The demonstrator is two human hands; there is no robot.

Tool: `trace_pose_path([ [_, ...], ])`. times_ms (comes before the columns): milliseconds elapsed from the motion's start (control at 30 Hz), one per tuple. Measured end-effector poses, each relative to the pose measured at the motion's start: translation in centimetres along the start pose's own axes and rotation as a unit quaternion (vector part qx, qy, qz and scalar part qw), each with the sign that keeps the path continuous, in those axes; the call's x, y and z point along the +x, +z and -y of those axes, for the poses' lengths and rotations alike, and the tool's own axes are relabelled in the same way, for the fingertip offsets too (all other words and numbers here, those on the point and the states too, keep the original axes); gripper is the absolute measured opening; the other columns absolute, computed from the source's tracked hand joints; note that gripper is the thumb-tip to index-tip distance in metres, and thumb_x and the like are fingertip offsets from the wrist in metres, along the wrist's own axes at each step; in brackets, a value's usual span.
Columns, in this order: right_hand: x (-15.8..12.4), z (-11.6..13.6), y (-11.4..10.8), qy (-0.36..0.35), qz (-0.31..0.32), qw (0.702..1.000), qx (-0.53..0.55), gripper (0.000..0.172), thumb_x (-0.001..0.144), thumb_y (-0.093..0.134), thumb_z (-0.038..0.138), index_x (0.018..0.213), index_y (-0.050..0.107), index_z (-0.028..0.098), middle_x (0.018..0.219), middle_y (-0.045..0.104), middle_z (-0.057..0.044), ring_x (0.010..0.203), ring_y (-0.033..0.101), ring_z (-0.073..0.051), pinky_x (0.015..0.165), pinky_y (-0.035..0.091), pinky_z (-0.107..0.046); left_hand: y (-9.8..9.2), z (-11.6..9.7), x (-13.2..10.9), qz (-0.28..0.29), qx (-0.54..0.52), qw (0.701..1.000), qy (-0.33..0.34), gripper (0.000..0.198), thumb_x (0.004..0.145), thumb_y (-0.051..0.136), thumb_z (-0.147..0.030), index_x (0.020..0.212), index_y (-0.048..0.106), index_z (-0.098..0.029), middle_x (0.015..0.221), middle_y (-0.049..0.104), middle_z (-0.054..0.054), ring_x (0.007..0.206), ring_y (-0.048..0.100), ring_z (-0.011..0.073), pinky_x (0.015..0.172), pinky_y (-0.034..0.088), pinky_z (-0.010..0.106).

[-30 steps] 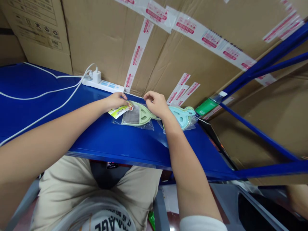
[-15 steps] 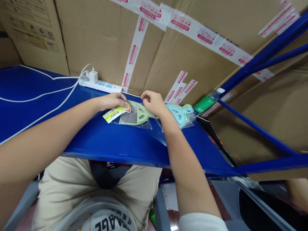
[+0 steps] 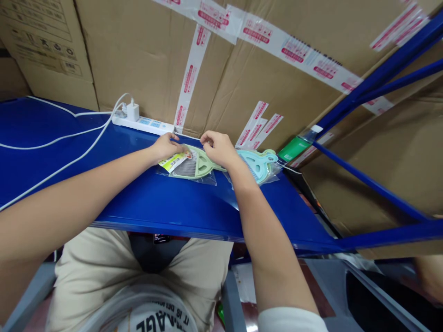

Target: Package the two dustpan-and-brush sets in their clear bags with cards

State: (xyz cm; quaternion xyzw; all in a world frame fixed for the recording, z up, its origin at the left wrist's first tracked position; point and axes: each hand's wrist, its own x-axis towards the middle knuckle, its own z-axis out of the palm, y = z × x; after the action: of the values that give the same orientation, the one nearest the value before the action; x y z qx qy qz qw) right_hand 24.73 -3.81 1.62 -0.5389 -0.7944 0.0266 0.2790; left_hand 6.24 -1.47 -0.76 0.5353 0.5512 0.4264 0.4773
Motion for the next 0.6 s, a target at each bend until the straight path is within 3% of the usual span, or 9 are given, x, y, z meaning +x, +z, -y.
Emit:
trace_pose_path([
  [200, 0.02, -0.22, 0.0, -0.002, -0.008, 1.0, 0.008, 0.02, 0.082, 0.052, 0.01, 0.085, 0.068, 0.022, 0.089, 0.073, -0.005, 0.08, 0.062, -0.02, 0.083, 0.048, -0.036, 0.29, 0.42, -0.16, -0.044, -0.065, 0.997, 0.007, 0.05, 0.066, 0.082, 0.004, 0.092, 0.05, -0.025, 0.071, 0.069, -0.004, 0.071, 0.069, 0.0168, 0.074, 0.052, 0.03],
  [367, 0.1, -0.77, 0.12, -0.003, -0.023, 1.0, 0.012, 0.019, 0.082, 0.053, 0.012, 0.085, 0.068, 0.022, 0.086, 0.073, -0.004, 0.08, 0.062, -0.02, 0.084, 0.05, -0.037, 0.52, 0.53, -0.31, -0.032, -0.068, 0.997, 0.011, 0.046, 0.073, 0.08, -0.001, 0.099, 0.051, -0.025, 0.074, 0.069, -0.005, 0.069, 0.067, 0.0152, 0.075, 0.052, 0.03],
  [600, -0.01, -0.57, -0.05, 0.01, -0.013, 1.0, 0.004, 0.02, 0.083, 0.052, 0.011, 0.086, 0.069, 0.021, 0.09, 0.074, -0.006, 0.083, 0.063, -0.021, 0.087, 0.049, -0.038, 0.52, 0.39, -0.02, -0.02, 0.042, 0.999, 0.009, 0.047, 0.071, 0.084, -0.007, 0.109, 0.059, -0.021, 0.074, 0.065, -0.003, 0.073, 0.066, 0.019, 0.074, 0.049, 0.032],
])
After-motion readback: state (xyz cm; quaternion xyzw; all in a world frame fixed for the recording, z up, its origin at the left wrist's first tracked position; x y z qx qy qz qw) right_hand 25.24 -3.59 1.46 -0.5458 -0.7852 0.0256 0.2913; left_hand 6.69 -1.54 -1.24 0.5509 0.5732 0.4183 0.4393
